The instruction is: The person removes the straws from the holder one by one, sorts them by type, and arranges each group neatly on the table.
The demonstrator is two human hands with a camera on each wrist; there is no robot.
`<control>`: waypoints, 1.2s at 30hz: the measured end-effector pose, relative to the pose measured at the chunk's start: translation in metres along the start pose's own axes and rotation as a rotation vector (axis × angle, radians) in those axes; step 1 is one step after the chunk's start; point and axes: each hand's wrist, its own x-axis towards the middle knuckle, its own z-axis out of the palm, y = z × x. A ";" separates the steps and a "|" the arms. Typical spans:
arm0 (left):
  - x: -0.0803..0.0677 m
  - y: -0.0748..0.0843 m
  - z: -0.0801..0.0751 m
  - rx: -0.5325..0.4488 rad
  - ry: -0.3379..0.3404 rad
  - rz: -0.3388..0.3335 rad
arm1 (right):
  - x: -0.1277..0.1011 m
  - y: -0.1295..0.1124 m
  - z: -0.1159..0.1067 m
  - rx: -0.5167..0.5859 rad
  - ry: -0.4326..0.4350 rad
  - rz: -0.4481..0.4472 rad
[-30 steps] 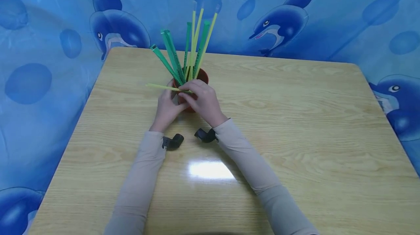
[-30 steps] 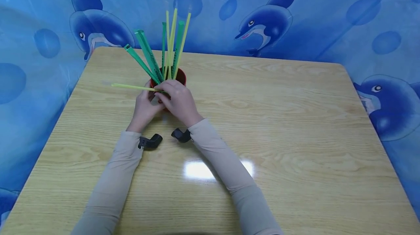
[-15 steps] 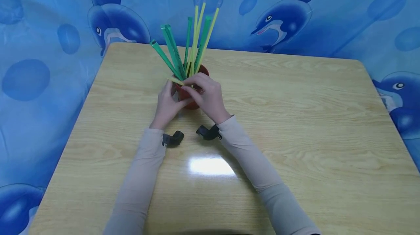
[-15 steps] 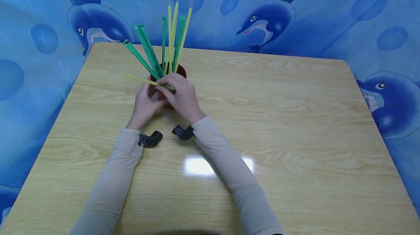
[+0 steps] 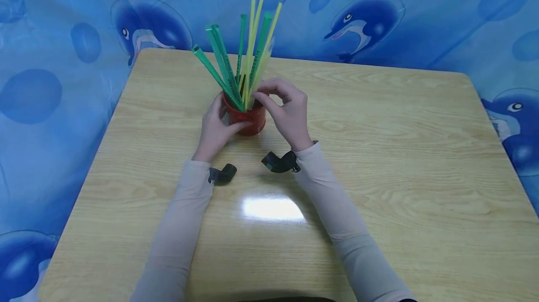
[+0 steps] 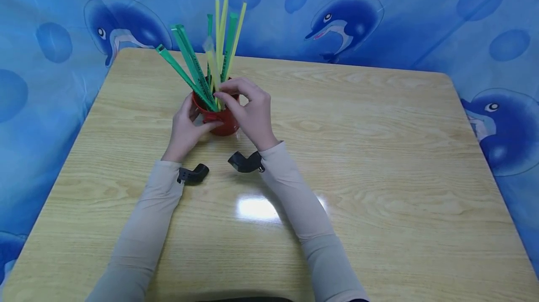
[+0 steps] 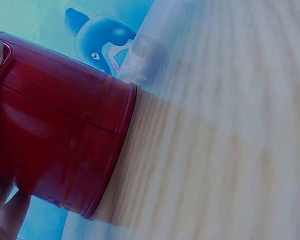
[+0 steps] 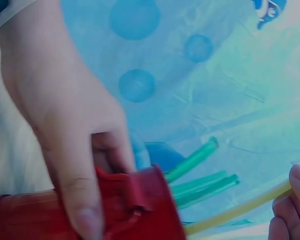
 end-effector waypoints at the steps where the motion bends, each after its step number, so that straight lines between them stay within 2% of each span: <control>1: 0.000 0.001 -0.001 0.001 0.000 -0.009 | 0.001 -0.001 -0.002 0.029 0.013 0.013; 7: 0.002 0.000 -0.005 0.002 0.015 -0.058 | 0.006 -0.007 -0.016 0.152 0.120 0.064; 14: 0.002 0.004 -0.006 0.001 0.025 -0.059 | 0.011 -0.014 -0.031 0.237 0.229 0.088; 20: 0.001 0.004 -0.005 -0.018 0.030 -0.048 | 0.011 -0.022 -0.038 0.279 0.265 0.124; 27: 0.001 0.003 -0.004 -0.019 0.023 -0.070 | 0.010 -0.033 -0.046 0.361 0.298 0.150; 36: 0.001 0.003 -0.006 -0.010 0.024 -0.049 | 0.010 -0.040 -0.057 0.352 0.304 0.153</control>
